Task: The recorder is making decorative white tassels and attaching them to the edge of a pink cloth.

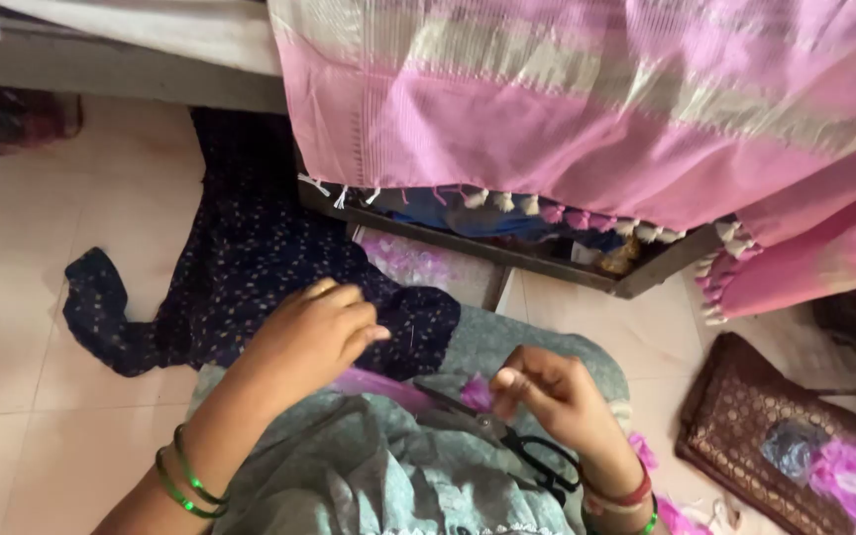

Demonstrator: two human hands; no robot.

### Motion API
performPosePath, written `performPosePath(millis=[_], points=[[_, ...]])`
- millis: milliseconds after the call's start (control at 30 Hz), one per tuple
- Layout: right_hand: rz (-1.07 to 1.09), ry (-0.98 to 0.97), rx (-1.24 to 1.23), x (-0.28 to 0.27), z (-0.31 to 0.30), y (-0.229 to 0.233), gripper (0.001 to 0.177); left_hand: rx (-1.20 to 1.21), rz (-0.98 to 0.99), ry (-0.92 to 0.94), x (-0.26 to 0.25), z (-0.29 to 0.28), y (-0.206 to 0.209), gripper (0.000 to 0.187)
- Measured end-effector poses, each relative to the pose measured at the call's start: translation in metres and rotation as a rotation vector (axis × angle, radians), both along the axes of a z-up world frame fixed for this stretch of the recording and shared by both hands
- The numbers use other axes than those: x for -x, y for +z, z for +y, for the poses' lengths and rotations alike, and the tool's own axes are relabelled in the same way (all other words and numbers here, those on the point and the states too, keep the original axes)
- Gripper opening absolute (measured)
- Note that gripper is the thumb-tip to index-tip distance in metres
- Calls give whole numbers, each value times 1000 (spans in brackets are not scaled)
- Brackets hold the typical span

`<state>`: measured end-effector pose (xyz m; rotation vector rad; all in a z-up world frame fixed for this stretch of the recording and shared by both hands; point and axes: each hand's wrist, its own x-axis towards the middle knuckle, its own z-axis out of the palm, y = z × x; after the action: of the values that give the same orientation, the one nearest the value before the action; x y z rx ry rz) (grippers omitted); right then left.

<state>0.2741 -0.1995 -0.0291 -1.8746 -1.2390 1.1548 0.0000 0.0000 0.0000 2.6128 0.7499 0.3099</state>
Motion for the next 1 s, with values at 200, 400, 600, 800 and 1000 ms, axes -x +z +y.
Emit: performPosePath(millis=[200, 400, 600, 800, 1000], points=[[-232, 559, -581, 63, 20, 41, 29, 232, -491, -636, -43, -44, -12, 95], [-313, 302, -511, 39, 10, 47, 27, 218, 87, -256, -53, -37, -47, 22], [-464, -536, -506, -27, -44, 71, 36, 138, -93, -228, -26, -18, -49, 20], [-832, -290, -277, -54, -81, 7, 23, 116, -74, -253, -36, -20, -65, 29], [-1069, 79, -21, -19, -79, -66, 19, 197, 48, -320, -56, -24, -106, 35]])
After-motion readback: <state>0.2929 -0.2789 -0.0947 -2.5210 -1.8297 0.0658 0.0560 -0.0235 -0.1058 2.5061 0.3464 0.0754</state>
